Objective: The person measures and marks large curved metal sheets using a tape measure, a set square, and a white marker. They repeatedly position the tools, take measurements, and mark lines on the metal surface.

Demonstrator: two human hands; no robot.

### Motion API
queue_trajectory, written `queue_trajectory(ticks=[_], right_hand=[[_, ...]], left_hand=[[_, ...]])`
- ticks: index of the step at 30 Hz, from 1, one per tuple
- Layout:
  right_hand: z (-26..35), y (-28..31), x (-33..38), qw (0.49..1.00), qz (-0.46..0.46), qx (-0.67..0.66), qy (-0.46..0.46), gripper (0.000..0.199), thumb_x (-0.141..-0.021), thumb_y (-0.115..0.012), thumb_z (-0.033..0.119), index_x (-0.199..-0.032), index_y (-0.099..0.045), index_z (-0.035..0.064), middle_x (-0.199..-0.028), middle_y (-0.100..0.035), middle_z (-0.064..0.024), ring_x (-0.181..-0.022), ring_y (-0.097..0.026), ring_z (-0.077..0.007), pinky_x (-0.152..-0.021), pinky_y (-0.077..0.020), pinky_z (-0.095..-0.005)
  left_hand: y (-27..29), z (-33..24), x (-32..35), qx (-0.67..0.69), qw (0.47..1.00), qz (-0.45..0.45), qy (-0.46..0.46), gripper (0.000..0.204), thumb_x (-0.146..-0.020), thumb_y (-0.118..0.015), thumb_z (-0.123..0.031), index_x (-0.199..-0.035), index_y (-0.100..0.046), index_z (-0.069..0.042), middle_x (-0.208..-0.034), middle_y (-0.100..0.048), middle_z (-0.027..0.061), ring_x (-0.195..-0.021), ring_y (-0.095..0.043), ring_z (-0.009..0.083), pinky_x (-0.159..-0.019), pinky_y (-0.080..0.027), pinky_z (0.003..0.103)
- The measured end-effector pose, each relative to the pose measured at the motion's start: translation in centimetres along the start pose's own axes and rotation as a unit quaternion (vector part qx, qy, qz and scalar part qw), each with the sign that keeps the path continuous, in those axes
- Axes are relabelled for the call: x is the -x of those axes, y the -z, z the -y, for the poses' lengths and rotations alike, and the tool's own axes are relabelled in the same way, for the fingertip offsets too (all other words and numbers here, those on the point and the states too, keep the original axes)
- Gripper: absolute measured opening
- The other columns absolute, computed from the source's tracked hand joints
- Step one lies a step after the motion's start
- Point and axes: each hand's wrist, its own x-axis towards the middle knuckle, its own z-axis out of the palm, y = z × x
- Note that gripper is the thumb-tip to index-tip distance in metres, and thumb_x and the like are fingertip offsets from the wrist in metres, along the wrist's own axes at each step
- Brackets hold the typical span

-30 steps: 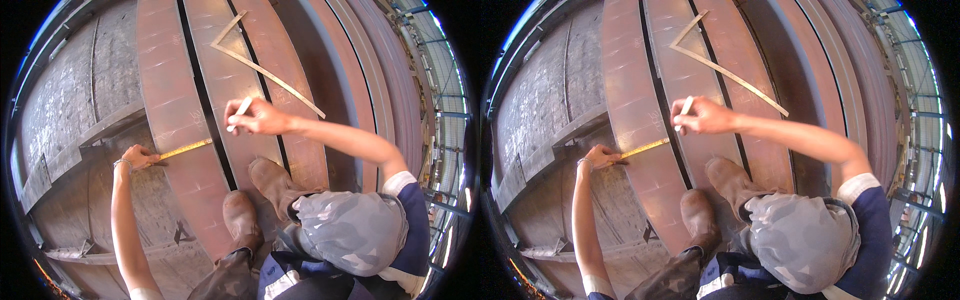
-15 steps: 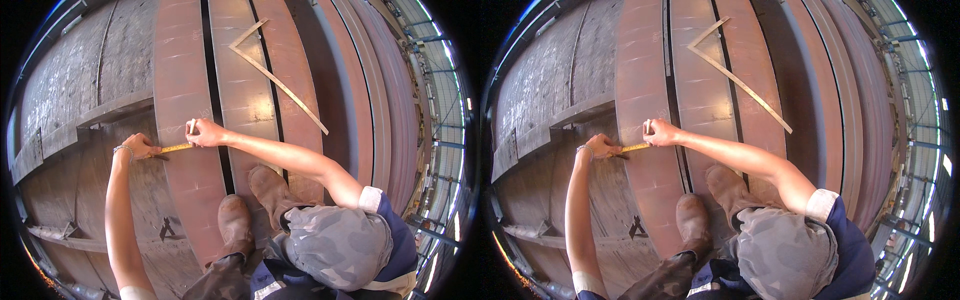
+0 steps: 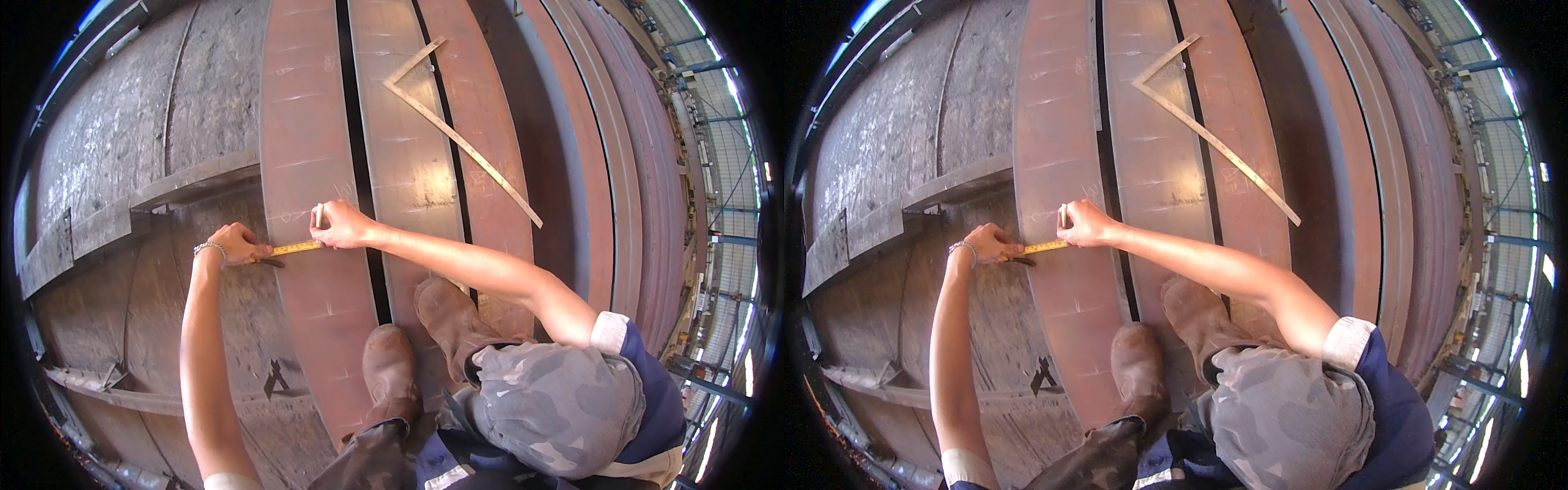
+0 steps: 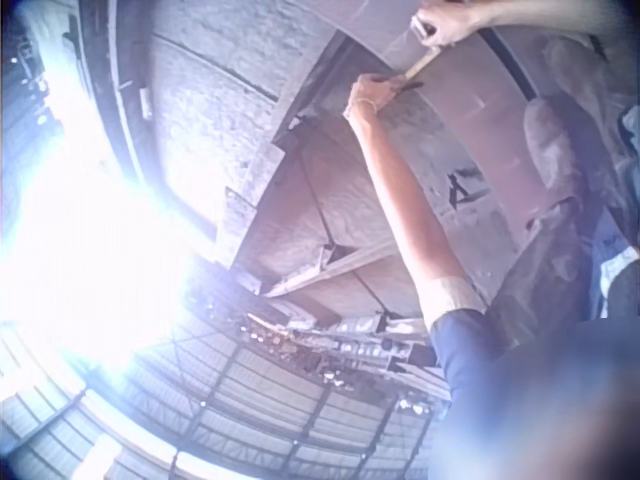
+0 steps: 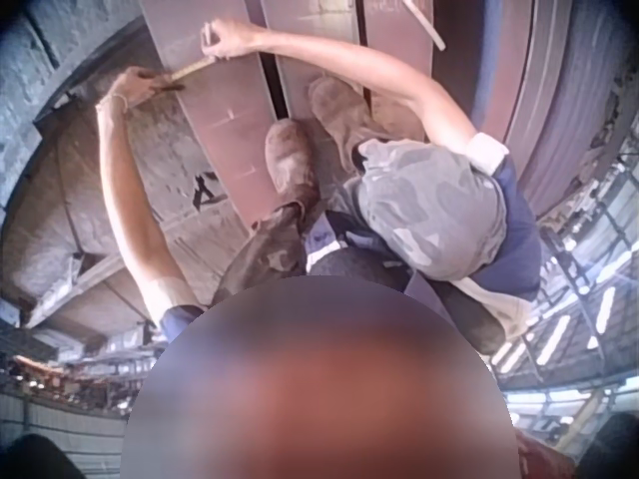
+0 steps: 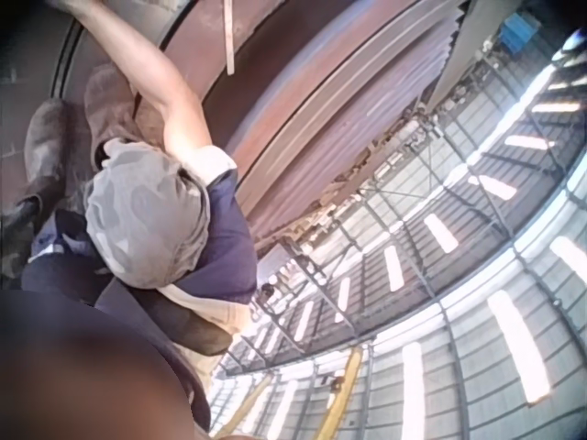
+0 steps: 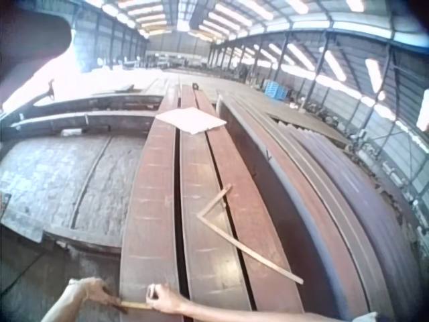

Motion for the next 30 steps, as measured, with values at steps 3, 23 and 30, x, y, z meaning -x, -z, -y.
queue_trajectory(ticks=[3, 23, 30], right_hand=[[0.0, 0.0, 0.0, 1.0, 0.004, -0.004, -0.005, 0.018, -0.091, -0.066, 0.015, -0.084, -0.065, -0.001, -0.065, -0.068, -0.0076, -0.056, -0.066, -0.0138, -0.055, -0.0527, -0.0305], [1.2, 0.1, 0.9, 0.95, -0.277, 0.018, 0.145, 0.009, -0.091, -0.067, 0.006, -0.089, -0.062, 0.0002, -0.071, -0.07, -0.0145, -0.065, -0.072, -0.0252, -0.06, -0.055, -0.0352], [0.7, 2.2, 2.7, 0.949, -0.297, -0.096, 0.043, 0.013, -0.092, -0.067, 0.011, -0.083, -0.064, 0.0017, -0.067, -0.07, -0.0095, -0.064, -0.073, -0.0186, -0.059, -0.0538, -0.0316]], left_hand=[[0.1, -0.1, 0.2, -0.003, 1.0, 0.005, -0.007, 0.059, -0.076, -0.082, -0.057, -0.112, -0.079, -0.01, -0.106, -0.077, 0.012, -0.102, -0.072, 0.0251, -0.093, -0.055, 0.037], [0.0, -0.1, 0.1, 0.0, 1.0, 0.01, 0.01, 0.051, -0.076, -0.081, -0.058, -0.1, -0.082, -0.012, -0.096, -0.078, 0.0098, -0.095, -0.073, 0.0227, -0.089, -0.055, 0.036], [0.0, 0.0, 0.2, -0.006, 1.0, -0.001, -0.015, 0.05, -0.078, -0.079, -0.058, -0.1, -0.083, -0.013, -0.094, -0.078, 0.0077, -0.094, -0.073, 0.0221, -0.09, -0.055, 0.035]])
